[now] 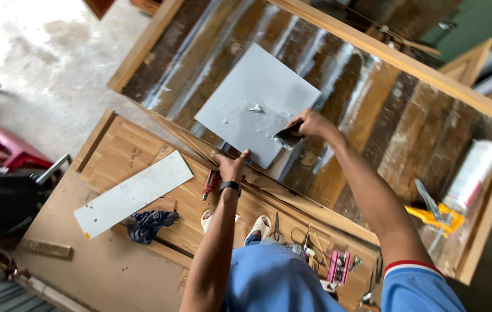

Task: The person applies white adhesive to the gaps between wooden planks of a large furniture piece using a putty knife and then applies more adhesive from a tube using a caulking gun.

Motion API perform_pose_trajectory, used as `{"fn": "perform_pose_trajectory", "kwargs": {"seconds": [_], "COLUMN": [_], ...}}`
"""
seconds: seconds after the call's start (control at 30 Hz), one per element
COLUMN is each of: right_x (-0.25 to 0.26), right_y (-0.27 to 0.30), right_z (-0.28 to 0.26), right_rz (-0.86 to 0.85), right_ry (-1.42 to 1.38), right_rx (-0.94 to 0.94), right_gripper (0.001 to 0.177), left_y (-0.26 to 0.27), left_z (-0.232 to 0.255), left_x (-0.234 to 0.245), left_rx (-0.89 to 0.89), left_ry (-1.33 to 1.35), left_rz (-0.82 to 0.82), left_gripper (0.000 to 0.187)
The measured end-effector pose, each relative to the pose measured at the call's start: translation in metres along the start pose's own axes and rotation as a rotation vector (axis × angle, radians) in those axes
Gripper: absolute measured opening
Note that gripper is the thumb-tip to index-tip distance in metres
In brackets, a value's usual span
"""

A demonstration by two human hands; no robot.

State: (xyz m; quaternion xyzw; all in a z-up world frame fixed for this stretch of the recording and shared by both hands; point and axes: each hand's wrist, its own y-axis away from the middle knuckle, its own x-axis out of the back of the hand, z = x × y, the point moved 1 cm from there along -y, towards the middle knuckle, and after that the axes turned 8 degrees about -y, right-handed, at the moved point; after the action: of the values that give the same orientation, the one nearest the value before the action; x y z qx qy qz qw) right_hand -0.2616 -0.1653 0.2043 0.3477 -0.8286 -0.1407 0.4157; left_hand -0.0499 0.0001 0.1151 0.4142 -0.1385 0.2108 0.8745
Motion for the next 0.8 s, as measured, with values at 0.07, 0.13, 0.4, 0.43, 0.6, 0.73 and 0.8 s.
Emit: {"fn": "perform_pose_trajectory", "kwargs": {"seconds": [0.07,0.13,0.4,0.43,0.6,0.73,0.8], "right_x": [0.014,0.028,0.003,-0.003,-0.029,-0.041,-0.047], "right_y": [0.017,0.042,0.101,0.101,0.102,0.111,0.113], "right_z": [0.031,0.061,0.100,0.101,0.095,0.101,0.107], "right_rz": [0.086,0.178,0.189,0.191,0.232,0.282,0.250], "right_ry": [-0.176,-0.347,0.338,0.334,0.349,0.398,0.427], "right_rx": [-0.035,-0.066,-0.244,-0.251,-0.082,-0.044,-0.080], "right_gripper": [0.039,0.038,0.049,0.049,0.051,0.043,0.036], "left_y": [-0.006,-0.006,-0.004,0.005,0.018,-0.002,-0.004], "left_z": [-0.002,-0.003,0.000,0.004,0.013,0.006,0.006], "left_x": [0.002,0.001,0.001,0.003,0.005,0.000,0.000], "left_rx": [-0.012,-0.024,-0.046,-0.048,-0.055,-0.008,-0.006], "left_ry": [-0.017,-0.031,-0.030,-0.037,-0.060,0.114,0.113], "left_rz": [-0.010,-0.020,0.032,0.026,0.023,-0.033,-0.045], "left_gripper": [0.131,0.130,0.130,0.130,0.129,0.126,0.127]}}
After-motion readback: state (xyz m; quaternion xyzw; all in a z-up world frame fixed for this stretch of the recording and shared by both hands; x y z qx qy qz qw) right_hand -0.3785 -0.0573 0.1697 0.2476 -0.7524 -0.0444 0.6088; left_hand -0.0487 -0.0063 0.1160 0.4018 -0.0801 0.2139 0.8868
